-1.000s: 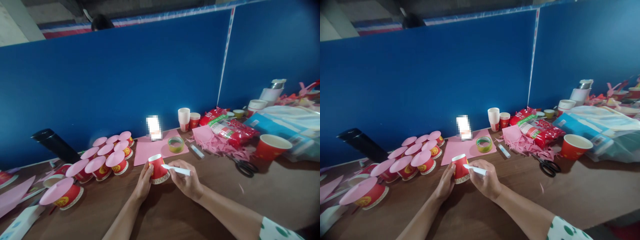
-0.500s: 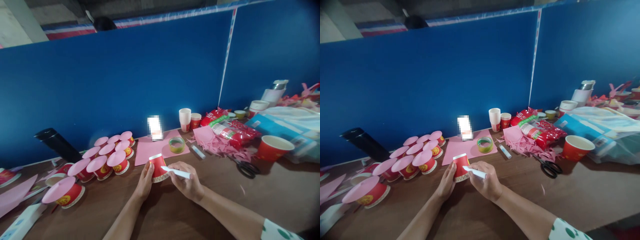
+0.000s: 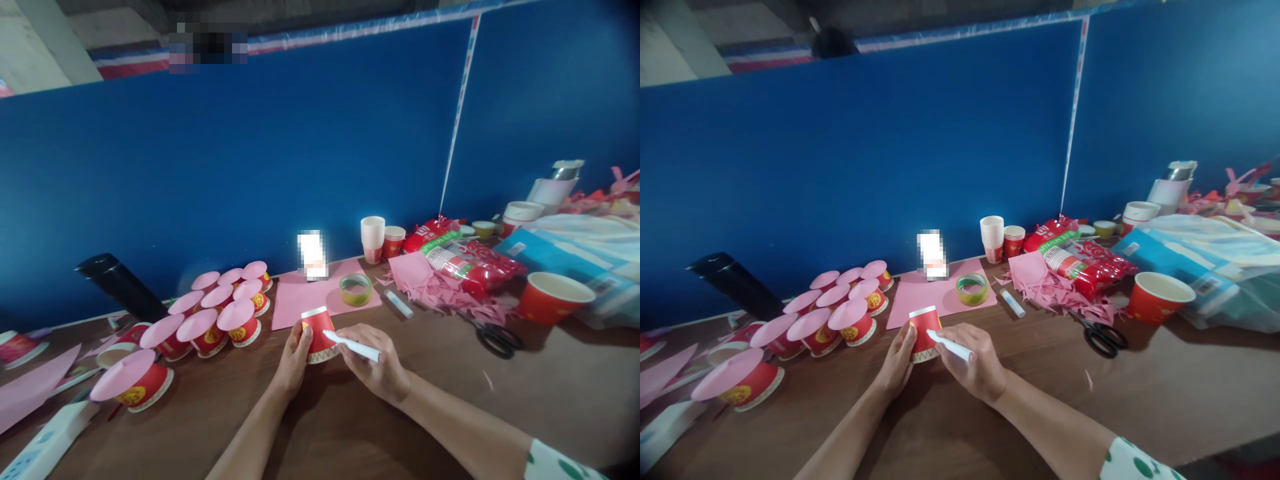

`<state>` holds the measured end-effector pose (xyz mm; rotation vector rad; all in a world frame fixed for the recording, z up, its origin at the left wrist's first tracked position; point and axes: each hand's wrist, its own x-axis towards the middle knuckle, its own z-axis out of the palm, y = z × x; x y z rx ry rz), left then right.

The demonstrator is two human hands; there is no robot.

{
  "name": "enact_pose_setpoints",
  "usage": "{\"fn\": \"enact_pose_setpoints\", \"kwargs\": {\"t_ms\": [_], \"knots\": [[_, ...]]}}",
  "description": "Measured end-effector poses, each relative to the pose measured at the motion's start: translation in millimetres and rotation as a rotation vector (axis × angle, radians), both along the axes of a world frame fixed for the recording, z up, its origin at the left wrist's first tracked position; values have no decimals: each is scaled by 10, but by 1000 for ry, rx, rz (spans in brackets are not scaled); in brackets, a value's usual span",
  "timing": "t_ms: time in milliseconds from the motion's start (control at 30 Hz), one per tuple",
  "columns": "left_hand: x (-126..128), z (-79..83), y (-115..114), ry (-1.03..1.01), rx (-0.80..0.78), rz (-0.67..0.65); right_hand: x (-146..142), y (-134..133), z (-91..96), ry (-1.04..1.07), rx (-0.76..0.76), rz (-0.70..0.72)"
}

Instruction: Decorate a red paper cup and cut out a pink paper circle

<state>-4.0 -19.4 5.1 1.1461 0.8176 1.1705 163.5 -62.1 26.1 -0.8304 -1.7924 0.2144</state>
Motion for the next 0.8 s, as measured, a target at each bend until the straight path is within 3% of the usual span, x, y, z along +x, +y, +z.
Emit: {"fn": "enact_pose_setpoints", "kwargs": {"t_ms": [500, 800], "knots": [[11, -18, 6, 2, 40, 26, -12, 4, 6, -8, -5, -11], [-1, 5, 1, 63, 71, -36, 7, 11, 27, -30, 11, -33]]}}
